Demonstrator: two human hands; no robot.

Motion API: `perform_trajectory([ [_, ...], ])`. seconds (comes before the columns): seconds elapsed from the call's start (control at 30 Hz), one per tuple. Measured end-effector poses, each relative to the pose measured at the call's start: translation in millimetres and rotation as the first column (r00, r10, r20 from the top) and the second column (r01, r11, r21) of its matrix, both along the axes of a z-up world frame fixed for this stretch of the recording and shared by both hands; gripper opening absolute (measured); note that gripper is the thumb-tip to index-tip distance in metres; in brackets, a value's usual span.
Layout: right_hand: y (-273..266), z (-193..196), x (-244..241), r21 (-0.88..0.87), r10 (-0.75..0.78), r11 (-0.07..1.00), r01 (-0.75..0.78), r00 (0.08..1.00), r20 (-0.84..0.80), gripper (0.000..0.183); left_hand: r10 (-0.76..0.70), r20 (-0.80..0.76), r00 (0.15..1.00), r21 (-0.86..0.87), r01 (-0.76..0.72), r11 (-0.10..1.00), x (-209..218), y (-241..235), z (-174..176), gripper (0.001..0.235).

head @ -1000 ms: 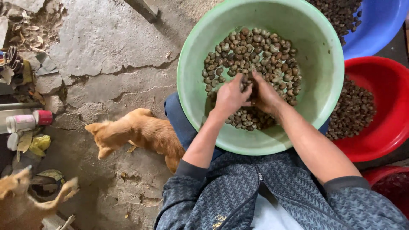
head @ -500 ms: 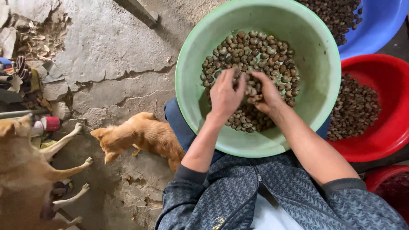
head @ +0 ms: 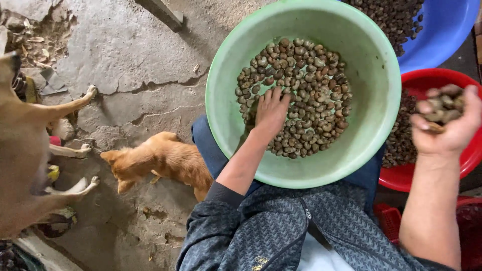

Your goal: The person sits on the floor and sorts snails from a green basin into a red basin using both hands. A dog is visible nearby on the floor.

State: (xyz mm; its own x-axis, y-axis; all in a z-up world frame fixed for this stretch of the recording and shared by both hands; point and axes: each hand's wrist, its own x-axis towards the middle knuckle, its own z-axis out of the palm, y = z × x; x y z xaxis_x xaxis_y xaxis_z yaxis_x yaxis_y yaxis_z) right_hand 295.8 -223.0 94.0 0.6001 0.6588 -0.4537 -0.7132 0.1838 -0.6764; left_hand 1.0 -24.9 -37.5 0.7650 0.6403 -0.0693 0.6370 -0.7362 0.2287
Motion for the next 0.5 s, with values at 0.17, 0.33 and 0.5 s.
perform_trajectory([
  [0.17,-63,-93,50,-0.324,-0.237,0.922,0.214,0.971,-0.034,0.026,0.081,0.108,0.991,0.055,-0.088,0.995,-3,2,2,0.032],
  [0.33,-106,-155,53,-0.526,-0.227,0.838,0.148,0.97,-0.088,0.031,0.122,0.107,0.987,0.0,-0.123,0.992,-4,2,4,0.034],
  [0.5,-127,-185,68,-0.56,-0.256,0.818,0.13,0.955,-0.152,0.025,0.148,0.113,0.982,-0.037,-0.145,0.989,-3,5,-3,0.045],
])
